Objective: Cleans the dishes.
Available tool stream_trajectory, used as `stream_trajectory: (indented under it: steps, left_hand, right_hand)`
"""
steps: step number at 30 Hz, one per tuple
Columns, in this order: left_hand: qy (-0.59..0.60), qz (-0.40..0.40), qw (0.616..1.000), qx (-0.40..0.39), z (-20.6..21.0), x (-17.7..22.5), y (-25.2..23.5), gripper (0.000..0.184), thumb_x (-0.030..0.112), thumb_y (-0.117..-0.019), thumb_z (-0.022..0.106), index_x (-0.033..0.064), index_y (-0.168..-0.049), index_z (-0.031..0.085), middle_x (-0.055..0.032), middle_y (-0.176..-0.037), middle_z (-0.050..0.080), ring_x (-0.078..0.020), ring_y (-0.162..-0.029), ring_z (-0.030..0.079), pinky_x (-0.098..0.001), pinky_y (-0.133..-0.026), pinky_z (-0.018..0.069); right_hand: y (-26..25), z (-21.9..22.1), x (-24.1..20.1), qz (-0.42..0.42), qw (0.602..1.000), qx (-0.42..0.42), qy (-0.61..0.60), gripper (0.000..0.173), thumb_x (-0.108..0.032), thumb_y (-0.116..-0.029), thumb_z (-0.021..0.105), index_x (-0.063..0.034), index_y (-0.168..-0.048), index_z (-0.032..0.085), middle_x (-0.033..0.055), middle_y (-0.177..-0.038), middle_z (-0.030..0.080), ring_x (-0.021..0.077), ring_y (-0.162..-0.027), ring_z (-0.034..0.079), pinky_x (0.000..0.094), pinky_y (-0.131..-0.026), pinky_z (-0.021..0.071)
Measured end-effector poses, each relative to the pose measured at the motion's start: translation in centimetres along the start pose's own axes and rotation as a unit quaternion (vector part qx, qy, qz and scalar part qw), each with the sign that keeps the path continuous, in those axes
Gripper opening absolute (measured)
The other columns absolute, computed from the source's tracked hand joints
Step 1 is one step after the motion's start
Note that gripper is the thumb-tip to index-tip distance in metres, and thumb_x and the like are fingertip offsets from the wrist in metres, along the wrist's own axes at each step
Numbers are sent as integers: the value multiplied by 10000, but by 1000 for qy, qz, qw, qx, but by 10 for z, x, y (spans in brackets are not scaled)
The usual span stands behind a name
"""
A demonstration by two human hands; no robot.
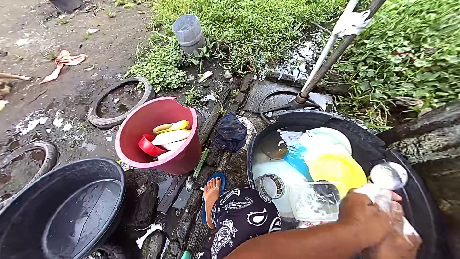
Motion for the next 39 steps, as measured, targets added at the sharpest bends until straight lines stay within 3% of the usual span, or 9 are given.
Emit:
stream_trajectory:
  steps: [6, 8, 10, 12, 15, 18, 24, 28, 39]
  left_hand:
    - [-27, -9, 998, 50, -49, 24, -15, 380, 186, -1120, 346, -28, -1156, 657, -214, -1139, 640, -320, -1075, 599, -521, -939, 469]
    - [-7, -26, 999, 33, -60, 25, -11, 377, 199, -1120, 345, -29, -1148, 644, -201, -1152, 624, -292, -1058, 583, -491, -919, 463]
    - [-16, -65, 998, -11, -70, 30, 6, 407, 209, -1121, 309, -53, -1192, 612, -216, -1240, 608, -286, -1106, 590, -468, -946, 470]
    - [-31, -94, 994, -43, -74, 28, 20, 417, 218, -1125, 301, -50, -1230, 602, -207, -1274, 600, -276, -1123, 581, -452, -956, 469]
    - [-49, -103, 992, -58, -75, 14, 29, 394, 260, -1125, 328, 9, -1201, 623, -163, -1189, 597, -239, -1049, 551, -440, -894, 453]
    - [-106, -101, 987, -67, -76, 2, 31, 395, 301, -1122, 344, 51, -1203, 639, -175, -1161, 618, -277, -1019, 583, -495, -863, 473]
    - [-237, -126, 952, -147, -72, 0, 25, 536, 240, -1109, 436, 62, -1598, 307, -214, -1612, 339, -360, -1434, 410, -511, -1152, 349]
    - [-230, -119, 954, -149, -74, 9, 23, 568, 266, -1094, 484, 62, -1594, 309, -176, -1628, 331, -318, -1465, 381, -493, -1181, 324]
    - [-290, -141, 927, -193, -35, -12, 0, 515, 252, -1086, 492, 38, -1544, 394, -195, -1561, 425, -296, -1399, 470, -448, -1158, 370]
  right_hand:
    - [39, 16, 24, -37, 950, -238, 197, 310, -96, -1010, 432, 81, -893, 658, 75, -697, 609, 115, -618, 586, 309, -636, 525]
    - [60, 23, 26, 25, 840, -475, 259, 260, -58, -994, 530, 134, -986, 704, 258, -923, 706, 347, -910, 689, 530, -907, 515]
    - [78, 27, 44, 72, 685, -674, 268, 274, -147, -992, 605, 44, -1150, 722, 221, -1091, 723, 325, -1057, 682, 534, -980, 488]
    - [79, 25, 61, 129, 642, -718, 236, 502, -221, -954, 675, 53, -1366, 591, 243, -1272, 655, 327, -1192, 629, 509, -1050, 454]
    - [60, 23, 58, 189, 815, -547, 29, 644, -258, -824, 745, 44, -1345, 518, 118, -1219, 691, 182, -1109, 679, 349, -967, 552]
    - [51, 41, 42, 223, 888, -347, -203, 319, -37, -955, 552, 17, -1267, 512, 70, -1047, 704, 168, -942, 710, 370, -843, 612]
    - [23, 35, 93, 283, 899, -241, -231, 202, 16, -1061, 359, -1, -1187, 517, 35, -829, 658, 135, -721, 668, 308, -711, 590]
    - [-26, -31, 181, 292, 928, -121, -199, 464, 71, -1010, 394, 7, -1469, 374, 84, -1091, 669, 77, -708, 598, 237, -627, 501]
    - [-70, -107, 243, 359, 892, 106, -252, 324, -385, -1116, 349, -141, -1111, 562, -100, -521, 361, -11, -344, 299, 143, -330, 285]
Point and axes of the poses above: each hand's wrist, its own y-axis away from the middle knuckle, its own z-axis out of the palm, x = y × z, the point moved 5 cm from there along -y, towards the middle knuckle
